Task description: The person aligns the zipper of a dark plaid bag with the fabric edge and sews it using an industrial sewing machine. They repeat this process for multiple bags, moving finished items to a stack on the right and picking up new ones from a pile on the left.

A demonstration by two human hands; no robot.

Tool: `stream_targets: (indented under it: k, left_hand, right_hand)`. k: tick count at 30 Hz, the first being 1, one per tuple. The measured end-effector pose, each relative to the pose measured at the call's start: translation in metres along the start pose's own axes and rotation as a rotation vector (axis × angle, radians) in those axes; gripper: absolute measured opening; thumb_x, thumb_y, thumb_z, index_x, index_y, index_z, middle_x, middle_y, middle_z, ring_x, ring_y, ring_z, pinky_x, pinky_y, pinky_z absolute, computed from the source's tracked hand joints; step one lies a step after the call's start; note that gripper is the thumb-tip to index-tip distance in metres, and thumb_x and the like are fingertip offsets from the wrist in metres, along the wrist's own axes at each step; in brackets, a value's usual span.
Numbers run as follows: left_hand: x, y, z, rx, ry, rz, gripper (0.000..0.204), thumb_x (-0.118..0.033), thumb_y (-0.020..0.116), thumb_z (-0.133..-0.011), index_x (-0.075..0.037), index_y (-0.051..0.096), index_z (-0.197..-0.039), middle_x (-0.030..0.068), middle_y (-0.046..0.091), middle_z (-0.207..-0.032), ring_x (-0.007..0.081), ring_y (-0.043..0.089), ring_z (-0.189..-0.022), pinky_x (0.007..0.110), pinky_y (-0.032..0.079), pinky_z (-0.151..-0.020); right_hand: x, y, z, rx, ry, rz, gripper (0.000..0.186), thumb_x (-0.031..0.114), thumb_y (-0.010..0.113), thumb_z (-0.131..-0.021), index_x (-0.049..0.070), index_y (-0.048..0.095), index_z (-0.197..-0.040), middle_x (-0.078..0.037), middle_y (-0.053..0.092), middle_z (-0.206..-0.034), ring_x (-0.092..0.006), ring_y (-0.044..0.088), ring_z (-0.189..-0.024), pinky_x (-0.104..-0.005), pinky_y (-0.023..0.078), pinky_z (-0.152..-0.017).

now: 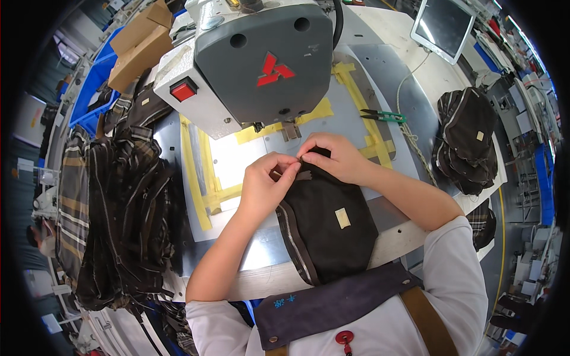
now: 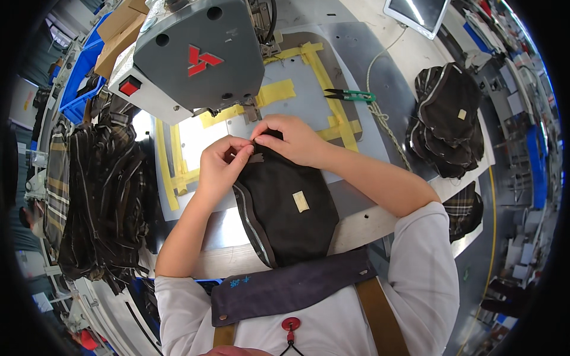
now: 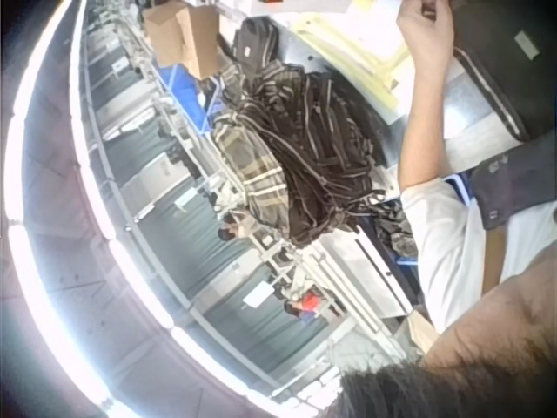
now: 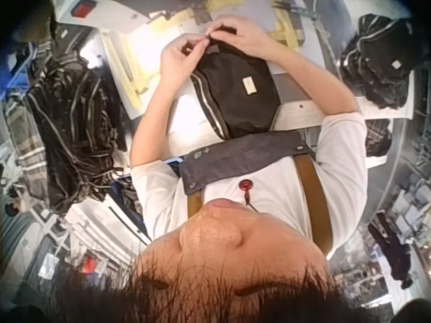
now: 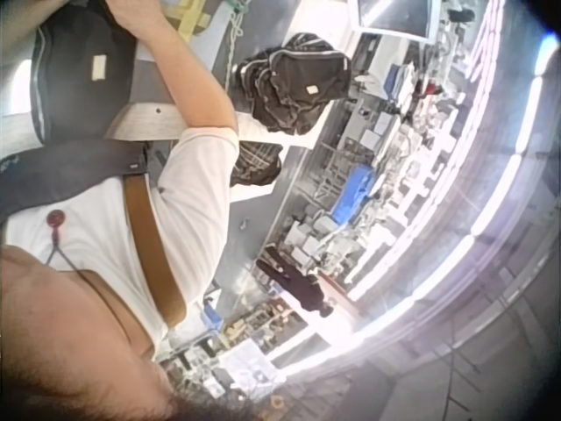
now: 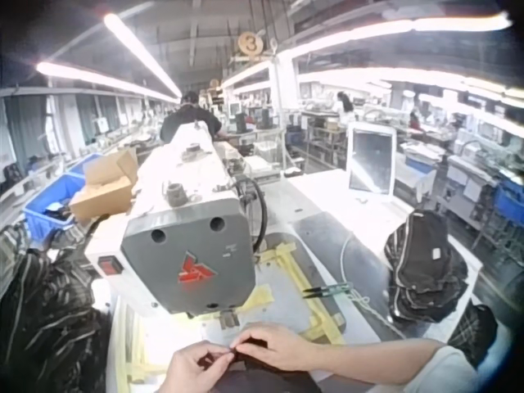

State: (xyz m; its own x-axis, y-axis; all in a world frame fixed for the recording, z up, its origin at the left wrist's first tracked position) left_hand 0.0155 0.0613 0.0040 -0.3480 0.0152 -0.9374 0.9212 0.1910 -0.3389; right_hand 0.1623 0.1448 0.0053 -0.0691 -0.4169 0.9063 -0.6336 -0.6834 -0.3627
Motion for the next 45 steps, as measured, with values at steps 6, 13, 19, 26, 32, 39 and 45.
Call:
stream_targets:
  k: [6,13,19,26,32,39,45]
  left_hand:
    - [-0.004,0.001,0.001,-0.032,0.010,-0.059,0.008,-0.004,0.070,-0.080,0.000,0.068,-0.087,0.0064,0.067,-0.076,0.0116,0.064,-0.066,0.025,0.053,-0.061]
    - [-0.001,0.002,0.001,-0.031,-0.015,-0.020,0.008,-0.005,0.069,-0.080,0.000,0.068,-0.086,0.0068,0.067,-0.075,0.0118,0.064,-0.064,0.025,0.053,-0.061]
    - [-0.001,0.003,0.001,-0.051,-0.029,-0.069,0.008,-0.005,0.069,-0.080,0.000,0.067,-0.084,0.0062,0.067,-0.074,0.0114,0.063,-0.063,0.025,0.053,-0.060]
    - [0.008,0.003,-0.001,-0.010,-0.094,0.070,0.005,-0.002,0.067,-0.078,0.000,0.064,-0.082,0.0022,0.064,-0.071,0.0069,0.060,-0.064,0.022,0.050,-0.062]
    - [0.018,-0.004,-0.004,-0.080,-0.087,0.056,0.003,0.000,0.063,-0.082,0.000,0.061,-0.084,-0.0005,0.062,-0.076,0.0037,0.057,-0.068,0.019,0.047,-0.063]
    - [0.018,0.001,0.000,-0.065,-0.067,0.131,0.007,0.001,0.066,-0.077,-0.001,0.061,-0.080,0.0003,0.062,-0.071,0.0048,0.056,-0.064,0.021,0.048,-0.060]
    - [0.009,0.002,0.001,-0.058,-0.067,0.123,0.007,0.001,0.066,-0.077,-0.001,0.061,-0.082,0.0007,0.062,-0.073,0.0051,0.057,-0.065,0.021,0.049,-0.062]
  right_hand:
    - [0.000,0.002,0.001,-0.035,-0.024,0.046,0.013,0.013,0.062,-0.089,0.004,0.065,-0.096,-0.010,0.066,-0.091,-0.0245,0.063,-0.086,-0.0332,0.049,-0.078]
    - [0.002,0.003,0.002,-0.067,-0.029,0.084,0.012,0.012,0.063,-0.087,0.004,0.066,-0.095,-0.010,0.067,-0.090,-0.0261,0.064,-0.085,-0.0342,0.049,-0.076]
    - [0.003,0.004,0.002,-0.082,-0.026,0.100,0.011,0.012,0.064,-0.085,0.004,0.066,-0.093,-0.010,0.067,-0.089,-0.0268,0.064,-0.085,-0.0345,0.050,-0.075]
    - [0.018,0.004,0.002,-0.044,-0.275,0.251,0.007,0.010,0.065,-0.083,0.007,0.064,-0.089,-0.005,0.063,-0.095,-0.0248,0.061,-0.087,-0.0355,0.049,-0.076]
    - [0.039,0.011,0.012,-0.123,-0.722,0.657,0.011,0.008,0.068,-0.076,0.009,0.061,-0.085,-0.002,0.059,-0.092,-0.0226,0.058,-0.093,-0.0399,0.047,-0.090]
    - [0.041,0.010,0.006,0.056,-0.422,0.653,0.013,0.010,0.069,-0.074,0.010,0.062,-0.085,-0.002,0.059,-0.091,-0.0218,0.055,-0.098,-0.0486,0.034,-0.106]
    - [0.037,0.011,0.012,0.029,-0.396,0.619,0.014,0.010,0.070,-0.072,0.010,0.063,-0.084,-0.001,0.059,-0.085,-0.0211,0.056,-0.096,-0.0504,0.032,-0.108]
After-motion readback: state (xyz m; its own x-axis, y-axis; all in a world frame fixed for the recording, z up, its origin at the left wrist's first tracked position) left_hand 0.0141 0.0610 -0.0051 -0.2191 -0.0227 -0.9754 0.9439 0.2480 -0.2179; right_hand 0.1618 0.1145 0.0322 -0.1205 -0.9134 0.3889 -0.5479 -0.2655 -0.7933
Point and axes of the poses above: each hand's wrist, its own z-axis away from the middle knuckle, its own y-axis out of the palm, x = y × z, the point moved 5 cm from there along -z, towards the middle knuckle
